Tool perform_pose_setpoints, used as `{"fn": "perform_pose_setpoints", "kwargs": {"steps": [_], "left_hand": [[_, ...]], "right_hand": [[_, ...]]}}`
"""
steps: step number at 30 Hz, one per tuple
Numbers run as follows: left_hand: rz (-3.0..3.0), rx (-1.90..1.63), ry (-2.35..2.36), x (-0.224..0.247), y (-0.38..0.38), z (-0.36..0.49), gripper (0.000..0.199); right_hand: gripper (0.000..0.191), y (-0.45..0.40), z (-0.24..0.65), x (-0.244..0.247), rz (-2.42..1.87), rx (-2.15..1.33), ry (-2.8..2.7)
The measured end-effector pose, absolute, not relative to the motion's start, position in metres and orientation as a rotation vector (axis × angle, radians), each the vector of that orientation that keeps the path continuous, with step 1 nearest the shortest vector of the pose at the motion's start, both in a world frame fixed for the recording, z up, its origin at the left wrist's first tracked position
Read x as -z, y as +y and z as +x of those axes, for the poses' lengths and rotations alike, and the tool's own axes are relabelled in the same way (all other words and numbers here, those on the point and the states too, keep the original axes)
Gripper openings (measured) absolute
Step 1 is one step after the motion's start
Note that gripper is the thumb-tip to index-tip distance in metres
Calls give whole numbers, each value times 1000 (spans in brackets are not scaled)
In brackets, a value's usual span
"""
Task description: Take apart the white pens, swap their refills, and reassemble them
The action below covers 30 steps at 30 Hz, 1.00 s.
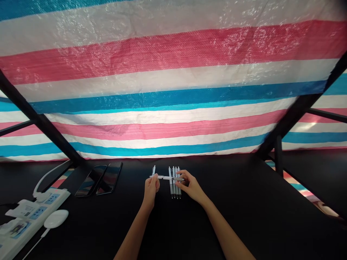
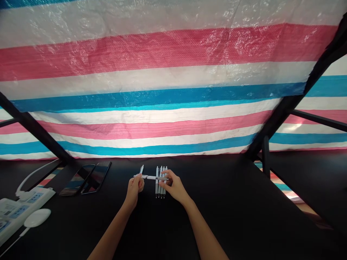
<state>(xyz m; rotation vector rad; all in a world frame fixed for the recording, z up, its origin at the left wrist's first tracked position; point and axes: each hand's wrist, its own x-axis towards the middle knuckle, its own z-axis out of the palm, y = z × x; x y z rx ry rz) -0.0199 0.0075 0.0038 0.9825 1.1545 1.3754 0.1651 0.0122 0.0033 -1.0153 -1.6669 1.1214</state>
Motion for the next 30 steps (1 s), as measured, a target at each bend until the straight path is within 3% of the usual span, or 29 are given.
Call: {"fn": "perform_pose_setpoints", "kwargs": {"steps": [3,11,18,23,27,30], "left_hand": [[985,-1377,1167,-4,8,-20,51],[1000,-1369,1176,-8,6,-18,52],[990,-1376,1177,-9,6,-18,51],[1001,-1367,1167,-7,6,-18,50],[988,-1380,1162,-6,6,-20,49],[993,-1371,1164,-7,6,-20,49]], "right_hand": [[23,13,166,-4,-1033,-1077,-1670],[36,14,166,-5,-1094,-1045,-1743],[23,15,172,-6,-1116,-985,-1765],[40,16,172,-5,-1113,-976,-1802],[26,16,174,-7,-1102,-976,-1732],[26,17,176,-9,-1103,-981,-1730]]}}
